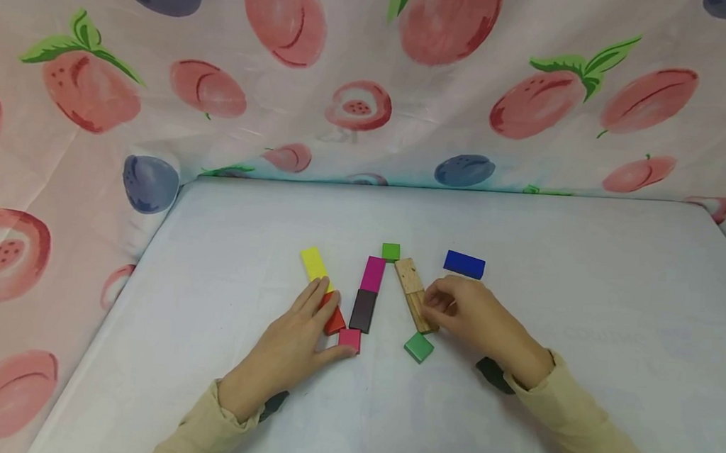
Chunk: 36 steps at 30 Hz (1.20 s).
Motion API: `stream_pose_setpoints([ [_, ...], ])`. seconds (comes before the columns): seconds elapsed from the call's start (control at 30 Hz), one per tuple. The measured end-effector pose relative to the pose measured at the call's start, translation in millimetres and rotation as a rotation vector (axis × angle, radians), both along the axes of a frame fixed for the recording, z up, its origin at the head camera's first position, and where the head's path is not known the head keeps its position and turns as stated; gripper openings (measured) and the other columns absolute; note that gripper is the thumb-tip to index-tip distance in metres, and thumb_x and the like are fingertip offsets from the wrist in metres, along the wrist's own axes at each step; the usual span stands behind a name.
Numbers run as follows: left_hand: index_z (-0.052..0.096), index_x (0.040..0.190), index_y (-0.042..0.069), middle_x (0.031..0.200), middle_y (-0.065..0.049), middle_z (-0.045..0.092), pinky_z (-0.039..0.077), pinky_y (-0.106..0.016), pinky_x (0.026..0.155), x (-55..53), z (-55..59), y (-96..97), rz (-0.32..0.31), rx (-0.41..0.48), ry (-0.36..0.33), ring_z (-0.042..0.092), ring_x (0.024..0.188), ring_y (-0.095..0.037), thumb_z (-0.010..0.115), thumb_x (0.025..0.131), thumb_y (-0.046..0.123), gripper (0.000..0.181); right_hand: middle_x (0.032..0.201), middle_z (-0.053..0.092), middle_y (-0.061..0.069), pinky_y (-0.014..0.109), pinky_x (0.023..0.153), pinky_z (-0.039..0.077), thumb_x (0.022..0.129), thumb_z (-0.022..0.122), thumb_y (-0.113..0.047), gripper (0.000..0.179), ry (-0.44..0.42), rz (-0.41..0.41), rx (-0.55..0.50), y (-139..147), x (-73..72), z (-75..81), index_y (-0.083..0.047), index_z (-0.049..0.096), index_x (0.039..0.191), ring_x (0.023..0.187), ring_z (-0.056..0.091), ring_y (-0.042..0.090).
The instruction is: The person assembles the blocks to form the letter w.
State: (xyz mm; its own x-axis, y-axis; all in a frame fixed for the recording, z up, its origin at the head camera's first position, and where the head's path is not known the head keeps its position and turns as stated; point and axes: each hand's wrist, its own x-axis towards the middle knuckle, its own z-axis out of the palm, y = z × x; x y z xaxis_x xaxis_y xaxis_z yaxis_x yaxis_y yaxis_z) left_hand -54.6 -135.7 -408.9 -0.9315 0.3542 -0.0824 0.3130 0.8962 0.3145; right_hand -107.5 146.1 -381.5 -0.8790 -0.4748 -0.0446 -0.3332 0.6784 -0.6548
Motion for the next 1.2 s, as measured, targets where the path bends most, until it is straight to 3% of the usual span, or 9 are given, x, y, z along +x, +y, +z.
stream_pose_setpoints([
  [0.47, 0.044, 0.149, 0.004, 0.161, -0.019, 0.027, 0.043, -0.044, 0.109, -0.1, -0.5, 0.3, -0.001, 0.004, 0.017, 0.019, 0.152, -0.033, 0.071, 0.082, 0.061, 0.092, 0.084, 0.064, -0.004, 0.02, 0.067, 0.054, 0.083, 0.078, -0.004, 0.013, -0.013, 0.125, -0.001, -2, 16.2, 2.9, -0.004, 0.073, 0.095, 0.076, 0.058, 0.006],
  [0.7, 0.044, 0.149, 0.004, 0.161, -0.019, 0.027, 0.042, -0.044, 0.11, -0.7, -1.1, 0.7, 0.002, 0.006, 0.014, 0.018, 0.152, -0.033, 0.07, 0.083, 0.061, 0.091, 0.093, 0.066, -0.005, 0.02, 0.07, 0.053, 0.081, 0.081, -0.007, 0.023, -0.017, 0.173, 0.079, -2, 20.2, 2.3, -0.006, 0.075, 0.103, 0.079, 0.058, 0.004],
  [0.9, 0.044, 0.148, 0.003, 0.161, -0.02, 0.027, 0.042, -0.045, 0.11, -0.3, -1.6, 0.4, -0.004, 0.006, 0.024, 0.018, 0.152, -0.033, 0.069, 0.083, 0.062, 0.092, 0.093, 0.064, -0.006, 0.018, 0.067, 0.052, 0.08, 0.081, -0.006, 0.021, 0.032, 0.203, 0.13, -3, 23.9, 1.6, -0.01, 0.078, 0.1, 0.075, 0.058, 0.0],
  [1.2, 0.044, 0.148, 0.003, 0.161, -0.021, 0.027, 0.04, -0.045, 0.112, 0.3, -0.9, -0.5, -0.008, 0.016, 0.032, 0.018, 0.152, -0.033, 0.069, 0.083, 0.063, 0.093, 0.09, 0.063, -0.004, 0.019, 0.068, 0.055, 0.079, 0.081, -0.002, 0.02, 0.035, 0.254, 0.044, -2, 24.7, -1.4, -0.006, 0.078, 0.098, 0.076, 0.059, -0.001],
])
